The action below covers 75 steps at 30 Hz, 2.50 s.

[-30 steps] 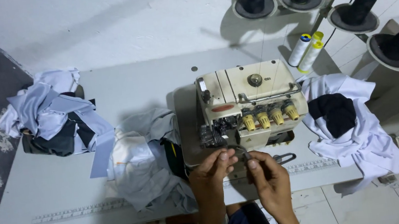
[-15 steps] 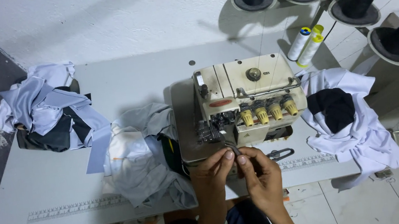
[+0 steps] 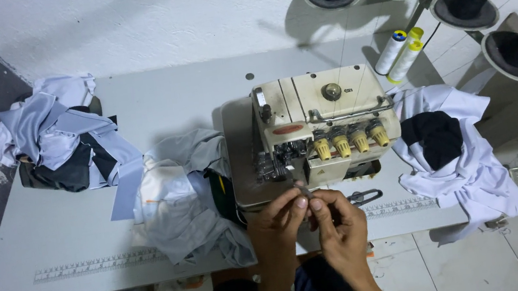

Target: Adjusting and threading an industrial overlock sewing machine.

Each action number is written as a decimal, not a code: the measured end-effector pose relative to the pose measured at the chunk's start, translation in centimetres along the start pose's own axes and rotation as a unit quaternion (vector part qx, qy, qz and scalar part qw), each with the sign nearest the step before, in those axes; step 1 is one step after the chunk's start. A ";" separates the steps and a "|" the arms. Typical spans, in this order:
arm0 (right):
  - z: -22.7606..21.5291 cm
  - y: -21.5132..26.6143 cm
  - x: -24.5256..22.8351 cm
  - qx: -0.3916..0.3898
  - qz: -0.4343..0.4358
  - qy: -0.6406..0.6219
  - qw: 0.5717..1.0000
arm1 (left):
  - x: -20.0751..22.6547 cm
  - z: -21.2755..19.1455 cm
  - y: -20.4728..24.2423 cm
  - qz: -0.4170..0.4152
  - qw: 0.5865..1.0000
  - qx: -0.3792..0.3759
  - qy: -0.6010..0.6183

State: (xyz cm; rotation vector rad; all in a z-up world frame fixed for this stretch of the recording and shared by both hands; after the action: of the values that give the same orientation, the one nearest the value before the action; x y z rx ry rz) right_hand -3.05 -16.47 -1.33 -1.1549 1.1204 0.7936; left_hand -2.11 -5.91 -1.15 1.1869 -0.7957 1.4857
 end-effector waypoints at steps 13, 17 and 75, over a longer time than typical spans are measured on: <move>-0.1 -1.1 -0.4 -0.006 -0.094 0.055 0.994 | 0.8 -7.2 -0.1 0.367 0.847 0.106 -0.370; 0.2 -1.0 -0.6 -0.011 -0.095 0.075 0.993 | 4.7 -4.6 -0.7 0.402 0.805 0.045 -0.434; -3.8 -2.9 -1.6 -0.138 -0.291 0.155 0.934 | 2.8 -1.9 -3.9 0.225 0.937 -0.159 -0.213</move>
State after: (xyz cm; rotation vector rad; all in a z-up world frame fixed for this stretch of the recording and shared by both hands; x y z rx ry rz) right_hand -1.82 -20.77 0.97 -1.7872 0.8521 0.3104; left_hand 1.16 -2.28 0.56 1.1337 -1.6296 1.3918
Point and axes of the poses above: each hand's wrist, its own y-axis away from the middle knuckle, its own z-axis out of the palm, x = y × z, the point moved 1 cm from there along -y, towards the middle knuckle, and after that the axes turned 7 degrees about -y, right-handed, at the moved point
